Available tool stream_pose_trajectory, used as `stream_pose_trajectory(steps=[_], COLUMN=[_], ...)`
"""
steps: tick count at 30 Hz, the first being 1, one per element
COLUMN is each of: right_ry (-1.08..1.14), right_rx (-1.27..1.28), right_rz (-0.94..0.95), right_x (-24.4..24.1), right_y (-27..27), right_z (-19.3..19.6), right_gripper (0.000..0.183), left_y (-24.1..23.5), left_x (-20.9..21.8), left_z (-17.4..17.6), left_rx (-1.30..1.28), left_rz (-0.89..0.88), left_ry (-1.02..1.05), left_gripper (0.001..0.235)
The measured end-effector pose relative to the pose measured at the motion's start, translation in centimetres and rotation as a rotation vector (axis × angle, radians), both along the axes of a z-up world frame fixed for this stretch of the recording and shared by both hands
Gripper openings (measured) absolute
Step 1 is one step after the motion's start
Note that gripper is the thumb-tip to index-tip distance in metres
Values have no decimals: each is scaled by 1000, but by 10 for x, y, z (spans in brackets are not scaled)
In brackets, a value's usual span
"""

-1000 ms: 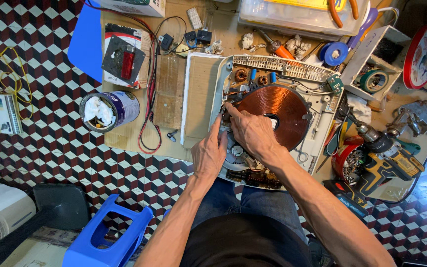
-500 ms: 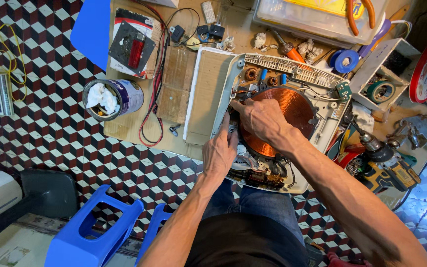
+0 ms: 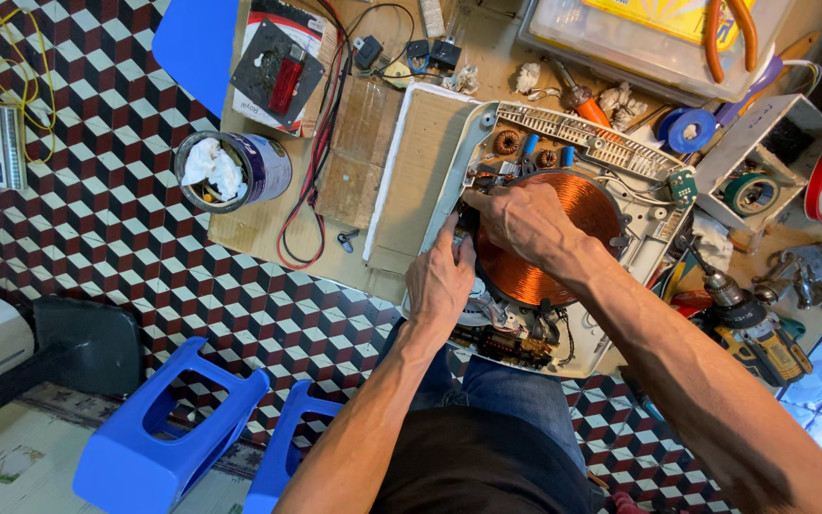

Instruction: The person places a copper coil onto a circuit board inside an open electronic device and secures it using a cordless drill. The person then uses the drill to fasten screws at multiple points around the coil and board.

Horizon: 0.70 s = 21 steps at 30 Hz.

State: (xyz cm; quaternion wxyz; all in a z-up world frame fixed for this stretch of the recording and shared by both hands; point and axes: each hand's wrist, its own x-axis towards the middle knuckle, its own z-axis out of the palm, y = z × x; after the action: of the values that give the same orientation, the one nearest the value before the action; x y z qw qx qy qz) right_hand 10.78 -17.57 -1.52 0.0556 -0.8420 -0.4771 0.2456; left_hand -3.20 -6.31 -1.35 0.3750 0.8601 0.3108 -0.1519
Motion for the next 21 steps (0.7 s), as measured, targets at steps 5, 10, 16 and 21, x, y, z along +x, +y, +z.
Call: stream_pose_trajectory(steps=[5, 10, 16, 21], right_ry=[3, 129, 219, 399], right_rx=[183, 242, 290, 305], right_rz=[-18, -332, -607, -721], right_x=[-4, -35, -76, -78], right_y=[-4, -11, -1, 5], right_z=[1, 16, 27, 19], right_gripper=[23, 43, 44, 48], left_y=[4, 8, 10, 11], left_x=[4, 6, 3, 0], left_z=[7, 14, 8, 4], left_rx=[34, -42, 5, 33], left_rz=[-94, -103, -152, -159], left_ry=[-17, 108, 21, -6], left_gripper=[52, 55, 53, 50])
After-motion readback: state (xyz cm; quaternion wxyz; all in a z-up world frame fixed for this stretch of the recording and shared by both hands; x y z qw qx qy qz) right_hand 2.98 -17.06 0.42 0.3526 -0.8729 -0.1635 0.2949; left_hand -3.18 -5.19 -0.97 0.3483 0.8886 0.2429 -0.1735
